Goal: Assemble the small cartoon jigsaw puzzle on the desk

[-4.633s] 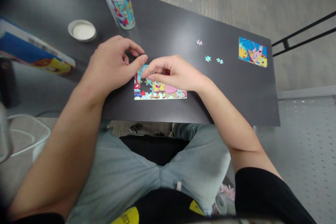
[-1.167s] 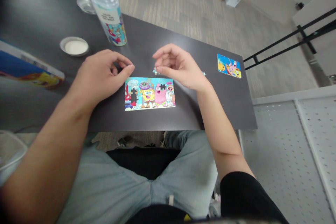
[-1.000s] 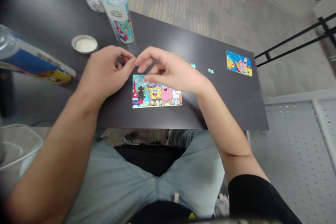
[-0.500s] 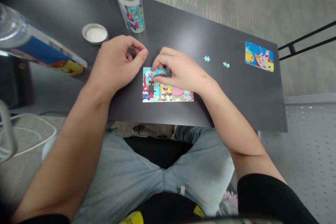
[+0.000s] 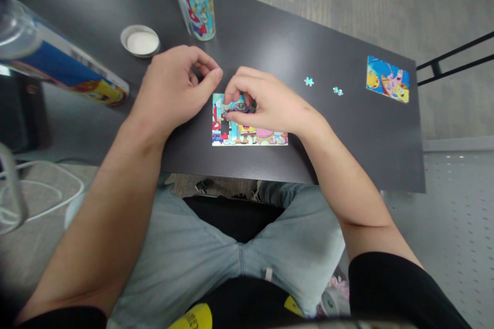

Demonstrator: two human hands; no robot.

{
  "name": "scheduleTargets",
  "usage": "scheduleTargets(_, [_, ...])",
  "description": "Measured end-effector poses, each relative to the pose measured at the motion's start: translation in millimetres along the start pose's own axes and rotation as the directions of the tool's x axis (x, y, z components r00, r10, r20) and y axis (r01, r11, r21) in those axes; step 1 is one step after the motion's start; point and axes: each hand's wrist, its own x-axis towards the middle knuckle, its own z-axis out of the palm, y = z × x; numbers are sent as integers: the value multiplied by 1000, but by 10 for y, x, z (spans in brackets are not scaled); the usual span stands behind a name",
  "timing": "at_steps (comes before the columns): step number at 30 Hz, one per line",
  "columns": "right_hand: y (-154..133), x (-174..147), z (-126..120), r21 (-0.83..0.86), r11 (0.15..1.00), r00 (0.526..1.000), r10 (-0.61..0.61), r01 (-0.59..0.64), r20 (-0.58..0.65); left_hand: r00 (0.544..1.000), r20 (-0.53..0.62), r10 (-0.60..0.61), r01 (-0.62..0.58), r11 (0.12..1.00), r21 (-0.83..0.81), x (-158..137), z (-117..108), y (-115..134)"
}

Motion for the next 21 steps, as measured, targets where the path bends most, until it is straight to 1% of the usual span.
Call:
scheduleTargets(3, [-19, -9, 1, -1, 999, 999, 33, -33, 12, 1000, -2, -3, 3, 1000, -3, 0, 3, 0])
scheduleTargets(5, [-27, -15, -5, 24, 999, 999, 31, -32, 37, 1000, 4, -9, 9, 1000, -14, 0, 3, 2])
scheduleTargets(8, [-21, -19, -28, 73, 997, 995, -10, 3, 101, 1000, 17, -10, 10, 999, -44, 1, 2, 6])
scheduleTargets(10, [0, -17, -46, 94, 995, 992, -37, 26, 119, 1000, 17, -11, 12, 999, -47, -1, 2, 7])
scheduleTargets(12, [26, -12, -58, 95, 995, 994, -42, 32, 105, 1000, 19, -8, 9, 999, -39, -6, 2, 5])
scheduleTargets(15, [40, -10, -59, 69, 998, 996, -2, -4, 86, 999, 43, 16, -15, 1000, -13, -17, -11, -2])
scheduleTargets(18, [4, -19, -45, 56, 997, 996, 43, -48, 75, 997, 70, 37, -38, 999, 6, -31, -40, -3])
scheduleTargets(21, [-53, -30, -36, 62, 997, 995, 48, -53, 83, 993, 102, 62, -63, 998, 5, -43, -71, 10])
